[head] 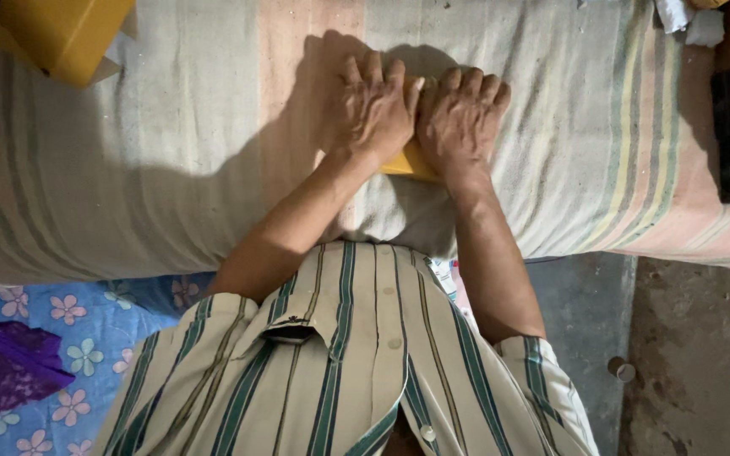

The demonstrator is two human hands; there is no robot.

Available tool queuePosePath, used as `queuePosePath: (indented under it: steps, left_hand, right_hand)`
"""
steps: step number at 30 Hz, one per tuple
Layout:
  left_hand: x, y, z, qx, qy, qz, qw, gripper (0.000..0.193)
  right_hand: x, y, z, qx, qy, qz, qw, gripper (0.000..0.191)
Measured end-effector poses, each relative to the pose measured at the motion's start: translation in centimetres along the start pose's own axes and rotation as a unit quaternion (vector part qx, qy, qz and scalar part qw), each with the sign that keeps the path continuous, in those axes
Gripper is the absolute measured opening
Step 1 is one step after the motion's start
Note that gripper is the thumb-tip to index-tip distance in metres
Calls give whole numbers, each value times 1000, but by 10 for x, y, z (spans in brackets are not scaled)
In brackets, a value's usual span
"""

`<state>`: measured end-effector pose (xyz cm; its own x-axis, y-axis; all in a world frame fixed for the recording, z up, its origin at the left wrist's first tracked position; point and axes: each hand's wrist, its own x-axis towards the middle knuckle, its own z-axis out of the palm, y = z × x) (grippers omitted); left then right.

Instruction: The person sits on a bed and folds yellow cardboard mailing boxes one at a time. They open each flat box, fold in the side flaps, press the front panel closed, and place the finished box on a stack of completed boxes beside them.

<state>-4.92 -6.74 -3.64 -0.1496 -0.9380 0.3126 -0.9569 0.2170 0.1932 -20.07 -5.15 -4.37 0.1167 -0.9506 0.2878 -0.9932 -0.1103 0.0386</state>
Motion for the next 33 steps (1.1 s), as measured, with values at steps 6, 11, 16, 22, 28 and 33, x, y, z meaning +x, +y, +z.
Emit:
queuePosePath:
  steps: [6,11,16,22,28,33]
  left_hand:
    - [6,-26,15,-110,-129,-70,983,40]
    - [7,-24,4,-62,-112,1,992,33]
    - [15,-9,8,-53,-59,80,994,32]
    - [17,-21,26,-165,-162,-30,972,31]
    - [15,-13,33,-116,-50,97,987,24]
    - [19,-7,34,-141,-27,104,984,20]
  right_hand:
    - [-8,31,17,-20,17,-7,1000,39]
    - [-2,32,18,-77,-26,44,996,41]
    - [18,5,18,64,-85,-44,993,41]
    - [18,28,17,127,-22,-82,988,23]
    - [14,21,25,9,86,-83,993,19]
    - [16,23,30,132,100,-109,980,14]
